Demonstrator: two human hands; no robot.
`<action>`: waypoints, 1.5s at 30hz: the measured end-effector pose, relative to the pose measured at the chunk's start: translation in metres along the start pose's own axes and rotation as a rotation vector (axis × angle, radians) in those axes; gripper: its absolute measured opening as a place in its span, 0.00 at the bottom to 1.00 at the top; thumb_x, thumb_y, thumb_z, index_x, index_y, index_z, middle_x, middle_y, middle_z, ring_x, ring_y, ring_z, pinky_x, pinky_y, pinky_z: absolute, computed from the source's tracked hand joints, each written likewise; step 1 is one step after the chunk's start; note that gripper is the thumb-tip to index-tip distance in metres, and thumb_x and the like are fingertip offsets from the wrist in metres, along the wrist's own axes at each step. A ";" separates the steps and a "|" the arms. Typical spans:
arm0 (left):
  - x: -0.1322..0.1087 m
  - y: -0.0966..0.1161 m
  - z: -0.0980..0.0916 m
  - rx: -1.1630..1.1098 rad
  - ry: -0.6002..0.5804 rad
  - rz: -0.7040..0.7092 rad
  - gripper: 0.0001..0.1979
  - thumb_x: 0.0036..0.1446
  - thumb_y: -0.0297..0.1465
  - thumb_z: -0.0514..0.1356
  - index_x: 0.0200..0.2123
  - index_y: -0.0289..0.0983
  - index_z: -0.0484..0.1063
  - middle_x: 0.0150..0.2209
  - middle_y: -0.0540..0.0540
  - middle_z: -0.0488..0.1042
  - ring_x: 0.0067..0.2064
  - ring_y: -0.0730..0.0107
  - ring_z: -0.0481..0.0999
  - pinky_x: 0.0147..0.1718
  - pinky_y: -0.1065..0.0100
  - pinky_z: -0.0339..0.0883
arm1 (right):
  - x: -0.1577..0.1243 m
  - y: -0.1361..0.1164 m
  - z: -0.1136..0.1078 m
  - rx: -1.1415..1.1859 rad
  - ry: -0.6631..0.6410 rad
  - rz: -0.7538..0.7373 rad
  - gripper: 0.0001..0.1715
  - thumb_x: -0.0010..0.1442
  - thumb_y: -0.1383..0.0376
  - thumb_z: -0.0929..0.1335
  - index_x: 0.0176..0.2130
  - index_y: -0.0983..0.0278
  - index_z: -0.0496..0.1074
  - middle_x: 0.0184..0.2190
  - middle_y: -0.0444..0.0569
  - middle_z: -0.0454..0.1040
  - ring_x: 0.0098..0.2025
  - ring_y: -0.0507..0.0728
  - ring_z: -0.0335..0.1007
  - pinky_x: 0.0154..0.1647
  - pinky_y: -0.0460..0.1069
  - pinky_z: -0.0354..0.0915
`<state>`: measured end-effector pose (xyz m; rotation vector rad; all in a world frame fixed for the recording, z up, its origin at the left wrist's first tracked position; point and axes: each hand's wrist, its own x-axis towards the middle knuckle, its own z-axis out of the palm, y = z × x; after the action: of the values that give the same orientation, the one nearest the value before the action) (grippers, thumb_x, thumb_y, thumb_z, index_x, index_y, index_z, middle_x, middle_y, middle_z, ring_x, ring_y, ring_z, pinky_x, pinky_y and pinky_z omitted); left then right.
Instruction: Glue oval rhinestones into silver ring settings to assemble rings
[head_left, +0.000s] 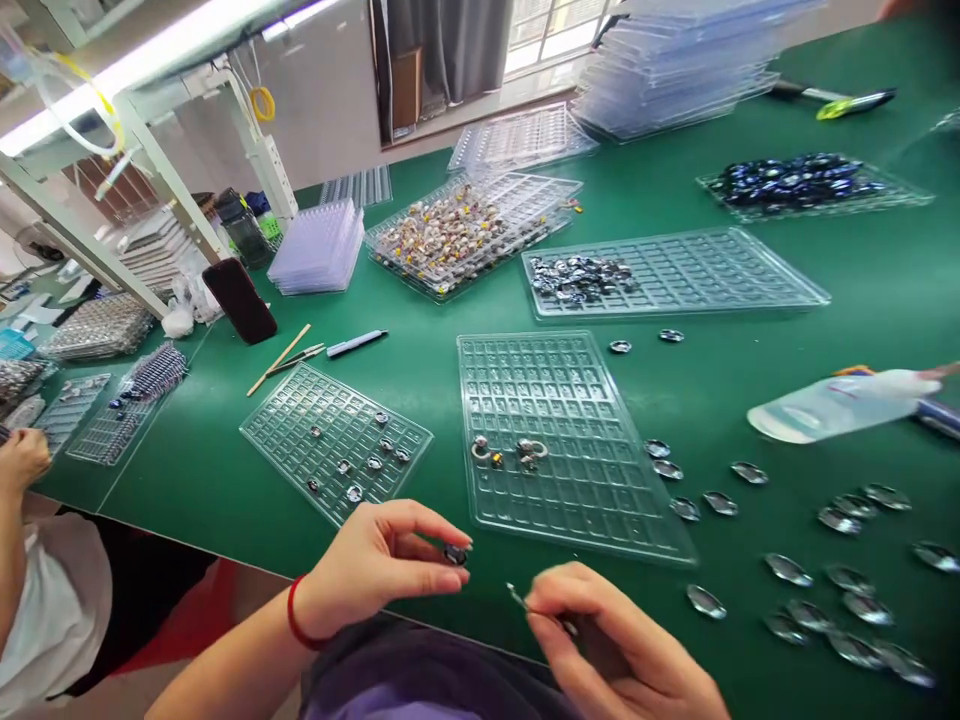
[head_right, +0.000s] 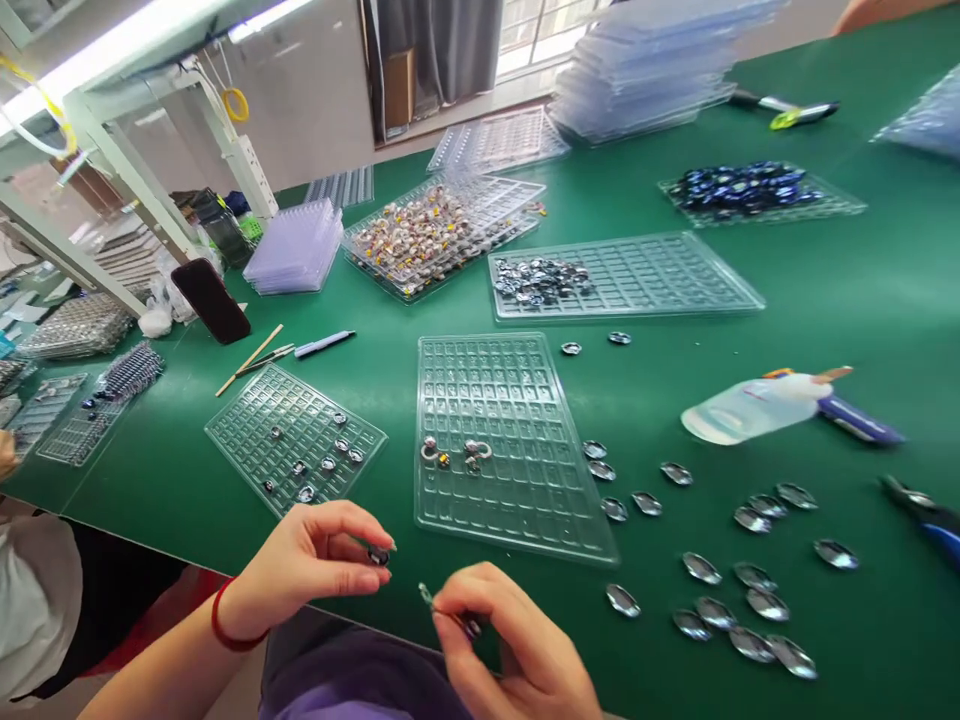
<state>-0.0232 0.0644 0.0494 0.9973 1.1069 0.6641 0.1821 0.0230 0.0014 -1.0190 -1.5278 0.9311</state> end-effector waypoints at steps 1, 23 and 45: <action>-0.005 -0.004 0.006 -0.071 -0.021 -0.035 0.15 0.42 0.31 0.74 0.37 0.37 0.81 0.33 0.46 0.81 0.36 0.64 0.83 0.35 0.69 0.73 | 0.002 -0.004 0.002 0.008 -0.019 -0.023 0.07 0.61 0.71 0.67 0.33 0.59 0.70 0.26 0.44 0.70 0.27 0.51 0.69 0.27 0.42 0.69; -0.013 -0.035 0.031 -0.502 0.026 0.017 0.08 0.51 0.34 0.72 0.32 0.36 0.82 0.27 0.48 0.83 0.28 0.75 0.81 0.31 0.76 0.74 | 0.001 -0.007 0.008 -0.029 -0.063 -0.117 0.09 0.61 0.74 0.65 0.35 0.60 0.68 0.25 0.41 0.68 0.26 0.48 0.66 0.25 0.41 0.65; -0.016 -0.053 0.033 -0.252 0.064 0.198 0.11 0.55 0.37 0.69 0.41 0.43 0.83 0.36 0.48 0.74 0.31 0.76 0.76 0.33 0.74 0.70 | 0.003 -0.012 0.014 0.016 -0.081 -0.136 0.11 0.60 0.76 0.64 0.34 0.60 0.67 0.23 0.41 0.67 0.23 0.49 0.63 0.22 0.42 0.61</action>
<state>0.0005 0.0174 0.0124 0.8785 0.9587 0.9771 0.1661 0.0210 0.0110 -0.8629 -1.6331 0.8965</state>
